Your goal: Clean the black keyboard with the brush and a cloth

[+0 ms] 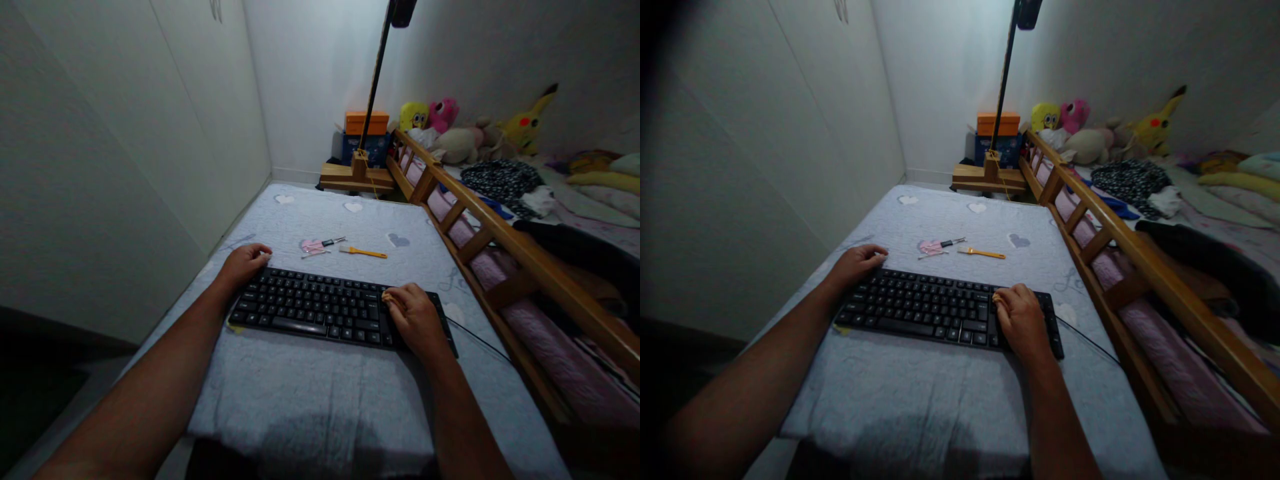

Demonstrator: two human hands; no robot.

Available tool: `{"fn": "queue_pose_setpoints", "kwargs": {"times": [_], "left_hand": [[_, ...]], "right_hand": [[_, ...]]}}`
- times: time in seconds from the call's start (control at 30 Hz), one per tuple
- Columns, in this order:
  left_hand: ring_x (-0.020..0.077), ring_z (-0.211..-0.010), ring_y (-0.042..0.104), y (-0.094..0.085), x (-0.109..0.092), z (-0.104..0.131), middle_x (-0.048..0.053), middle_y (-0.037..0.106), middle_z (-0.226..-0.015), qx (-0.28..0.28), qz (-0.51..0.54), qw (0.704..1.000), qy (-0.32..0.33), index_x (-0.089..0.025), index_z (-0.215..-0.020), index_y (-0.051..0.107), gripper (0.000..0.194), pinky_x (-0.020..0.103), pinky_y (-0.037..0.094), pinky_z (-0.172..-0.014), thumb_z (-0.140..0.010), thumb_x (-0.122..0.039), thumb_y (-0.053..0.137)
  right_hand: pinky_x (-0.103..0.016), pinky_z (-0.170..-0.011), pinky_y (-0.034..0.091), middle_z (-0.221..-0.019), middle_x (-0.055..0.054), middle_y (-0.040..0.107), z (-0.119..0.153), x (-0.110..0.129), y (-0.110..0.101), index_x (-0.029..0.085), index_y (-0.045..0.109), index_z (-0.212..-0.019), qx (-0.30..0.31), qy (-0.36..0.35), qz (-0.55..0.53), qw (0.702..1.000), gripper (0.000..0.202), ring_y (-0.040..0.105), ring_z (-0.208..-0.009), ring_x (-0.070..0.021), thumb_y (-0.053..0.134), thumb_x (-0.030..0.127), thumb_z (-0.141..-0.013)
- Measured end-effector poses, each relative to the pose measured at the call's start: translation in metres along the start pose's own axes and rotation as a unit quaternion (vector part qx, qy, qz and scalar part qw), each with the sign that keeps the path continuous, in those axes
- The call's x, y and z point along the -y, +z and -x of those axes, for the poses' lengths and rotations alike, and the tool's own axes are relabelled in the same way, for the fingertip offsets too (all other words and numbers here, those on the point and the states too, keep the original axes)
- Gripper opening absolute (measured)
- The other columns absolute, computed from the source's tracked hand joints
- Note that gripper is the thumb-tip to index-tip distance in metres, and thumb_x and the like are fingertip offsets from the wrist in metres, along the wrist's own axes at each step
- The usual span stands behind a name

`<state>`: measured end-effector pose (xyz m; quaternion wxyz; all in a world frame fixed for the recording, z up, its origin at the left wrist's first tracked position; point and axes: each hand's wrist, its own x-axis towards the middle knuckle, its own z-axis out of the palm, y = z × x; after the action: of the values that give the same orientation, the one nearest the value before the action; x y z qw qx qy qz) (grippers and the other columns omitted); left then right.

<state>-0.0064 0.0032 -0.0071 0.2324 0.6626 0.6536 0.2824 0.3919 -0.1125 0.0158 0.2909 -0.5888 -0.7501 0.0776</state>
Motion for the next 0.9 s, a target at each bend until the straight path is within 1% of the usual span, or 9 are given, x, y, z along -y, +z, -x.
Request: {"fn": "queue_pose_setpoints", "kwargs": {"times": [0.2, 0.37, 0.5, 0.67, 0.9], "left_hand": [[0.0205, -0.068, 0.059, 0.000, 0.002, -0.001, 0.003, 0.068, -0.073, 0.002, -0.003, 1.000, 0.008, -0.016, -0.098, 0.073, 0.044, 0.031, 0.043, -0.065, -0.075, -0.050, 0.054], [0.0197, -0.064, 0.057, 0.000, 0.001, -0.001, 0.001, 0.065, -0.068, 0.004, -0.009, 1.000, -0.002, -0.017, -0.098, 0.074, 0.044, 0.030, 0.041, -0.063, -0.075, -0.049, 0.054], [0.0204, -0.066, 0.058, 0.000, 0.001, -0.001, 0.003, 0.067, -0.072, 0.001, -0.006, 1.000, 0.004, -0.016, -0.097, 0.074, 0.044, 0.031, 0.042, -0.065, -0.075, -0.049, 0.055], [0.0214, -0.068, 0.060, 0.000, 0.001, -0.001, 0.003, 0.069, -0.074, -0.002, -0.005, 1.000, 0.005, -0.017, -0.098, 0.074, 0.043, 0.032, 0.043, -0.066, -0.075, -0.048, 0.055], [0.0208, -0.065, 0.058, -0.001, 0.000, -0.001, 0.002, 0.067, -0.071, 0.002, -0.005, 1.000, 0.001, -0.017, -0.097, 0.074, 0.043, 0.032, 0.042, -0.064, -0.075, -0.048, 0.055]], "right_hand": [[-0.035, -0.078, 0.047, -0.085, -0.007, 0.062, 0.001, 0.001, 0.001, 0.020, 0.073, -0.093, 0.000, -0.011, 0.005, 1.000, 0.020, 0.060, -0.084, -0.0231, 0.052, 0.020, -0.090], [-0.035, -0.077, 0.047, -0.085, -0.007, 0.062, 0.003, 0.004, -0.002, 0.019, 0.072, -0.091, 0.021, -0.012, -0.005, 1.000, 0.020, 0.060, -0.085, -0.0230, 0.052, 0.018, -0.089], [-0.034, -0.077, 0.047, -0.086, -0.007, 0.062, 0.004, 0.006, -0.003, 0.018, 0.071, -0.090, 0.034, -0.012, -0.009, 0.999, 0.019, 0.060, -0.086, -0.0232, 0.053, 0.016, -0.086], [-0.033, -0.075, 0.046, -0.083, -0.006, 0.062, 0.005, 0.009, -0.007, 0.019, 0.070, -0.083, 0.046, -0.018, -0.016, 0.999, 0.018, 0.060, -0.083, -0.0223, 0.053, 0.013, -0.082], [-0.031, -0.071, 0.044, -0.079, -0.005, 0.061, 0.005, 0.014, -0.010, 0.020, 0.068, -0.076, 0.059, -0.021, -0.036, 0.997, 0.018, 0.059, -0.078, -0.0202, 0.052, 0.011, -0.079]]}}
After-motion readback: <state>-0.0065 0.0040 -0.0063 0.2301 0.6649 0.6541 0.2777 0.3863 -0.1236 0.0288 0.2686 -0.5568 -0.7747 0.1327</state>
